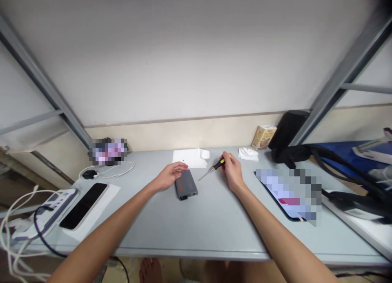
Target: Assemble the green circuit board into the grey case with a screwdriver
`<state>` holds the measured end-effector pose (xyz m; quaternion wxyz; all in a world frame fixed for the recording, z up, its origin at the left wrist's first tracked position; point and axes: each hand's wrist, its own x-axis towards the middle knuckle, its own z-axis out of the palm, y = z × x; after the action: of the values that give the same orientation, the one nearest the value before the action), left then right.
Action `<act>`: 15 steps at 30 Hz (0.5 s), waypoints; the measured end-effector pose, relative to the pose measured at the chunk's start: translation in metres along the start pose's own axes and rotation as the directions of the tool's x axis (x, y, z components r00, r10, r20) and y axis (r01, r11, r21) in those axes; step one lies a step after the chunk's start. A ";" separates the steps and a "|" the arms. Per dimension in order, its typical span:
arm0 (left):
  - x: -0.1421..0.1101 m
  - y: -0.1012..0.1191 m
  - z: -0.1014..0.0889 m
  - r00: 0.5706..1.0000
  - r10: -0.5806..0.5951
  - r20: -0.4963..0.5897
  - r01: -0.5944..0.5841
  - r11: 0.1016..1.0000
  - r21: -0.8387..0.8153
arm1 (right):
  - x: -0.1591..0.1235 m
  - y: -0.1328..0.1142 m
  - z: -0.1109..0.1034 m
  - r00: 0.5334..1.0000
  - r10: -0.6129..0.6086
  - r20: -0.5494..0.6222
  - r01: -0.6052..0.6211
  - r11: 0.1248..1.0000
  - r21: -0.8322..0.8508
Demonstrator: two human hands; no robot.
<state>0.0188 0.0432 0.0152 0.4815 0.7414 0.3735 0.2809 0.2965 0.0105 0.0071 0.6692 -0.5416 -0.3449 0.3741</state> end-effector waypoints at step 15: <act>-0.024 0.007 0.027 0.961 -0.123 -0.248 0.146 0.986 0.078 | -0.013 -0.007 0.001 0.907 0.031 0.420 0.024 0.992 -0.124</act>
<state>0.0281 0.0086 0.0101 0.4141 0.6968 0.4920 0.3177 0.2902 -0.0008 0.0132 0.5426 -0.4899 -0.5031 0.4609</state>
